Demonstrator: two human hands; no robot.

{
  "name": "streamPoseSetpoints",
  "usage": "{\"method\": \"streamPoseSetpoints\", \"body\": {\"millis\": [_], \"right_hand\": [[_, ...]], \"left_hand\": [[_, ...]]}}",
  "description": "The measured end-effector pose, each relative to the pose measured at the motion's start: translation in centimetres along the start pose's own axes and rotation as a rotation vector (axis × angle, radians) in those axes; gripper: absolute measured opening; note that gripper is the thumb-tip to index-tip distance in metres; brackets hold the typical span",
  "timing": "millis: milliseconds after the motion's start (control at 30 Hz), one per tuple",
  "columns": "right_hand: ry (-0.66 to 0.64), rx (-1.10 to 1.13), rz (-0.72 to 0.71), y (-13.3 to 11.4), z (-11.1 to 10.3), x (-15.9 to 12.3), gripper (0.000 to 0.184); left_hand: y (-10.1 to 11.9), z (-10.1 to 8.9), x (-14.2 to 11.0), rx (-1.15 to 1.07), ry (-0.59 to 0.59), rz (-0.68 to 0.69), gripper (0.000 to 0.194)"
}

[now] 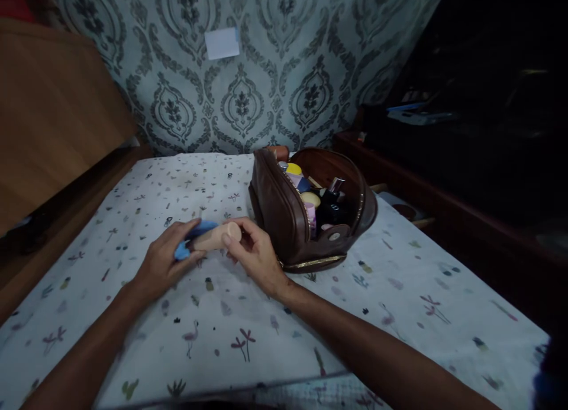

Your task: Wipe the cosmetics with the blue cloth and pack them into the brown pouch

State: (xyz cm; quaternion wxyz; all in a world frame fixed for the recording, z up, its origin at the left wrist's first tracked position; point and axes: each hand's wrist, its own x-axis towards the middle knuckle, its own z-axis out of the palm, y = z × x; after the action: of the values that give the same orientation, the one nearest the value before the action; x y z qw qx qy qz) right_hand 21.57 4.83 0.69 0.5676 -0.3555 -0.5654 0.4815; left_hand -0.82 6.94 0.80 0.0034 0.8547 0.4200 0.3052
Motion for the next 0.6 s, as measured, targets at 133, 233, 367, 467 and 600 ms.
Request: {"method": "streamPoseSetpoints", "body": {"millis": [133, 233, 367, 467, 600], "right_hand": [[0.13, 0.031, 0.122, 1.4, -0.1, -1.1, 0.035], [0.206, 0.048, 0.195, 2.1, 0.4, -2.1, 0.037], [0.162, 0.02, 0.177, 2.2, 1.0, -3.3, 0.035], [0.132, 0.043, 0.188, 2.1, 1.0, -3.7, 0.036], [0.125, 0.12, 0.203, 2.6, 0.8, -3.5, 0.037]], "left_hand": [[-4.2, -1.9, -1.9, -0.043, 0.059, -0.483, 0.049], [-7.8, -3.7, -4.0, 0.182, 0.109, -0.635, 0.043], [-10.9, -5.7, -6.8, 0.432, 0.086, -0.56, 0.039], [-11.8, -6.5, -8.2, 0.592, 0.023, -0.514, 0.044], [-12.3, -7.1, -8.8, 0.704, -0.055, -0.607, 0.043]]}}
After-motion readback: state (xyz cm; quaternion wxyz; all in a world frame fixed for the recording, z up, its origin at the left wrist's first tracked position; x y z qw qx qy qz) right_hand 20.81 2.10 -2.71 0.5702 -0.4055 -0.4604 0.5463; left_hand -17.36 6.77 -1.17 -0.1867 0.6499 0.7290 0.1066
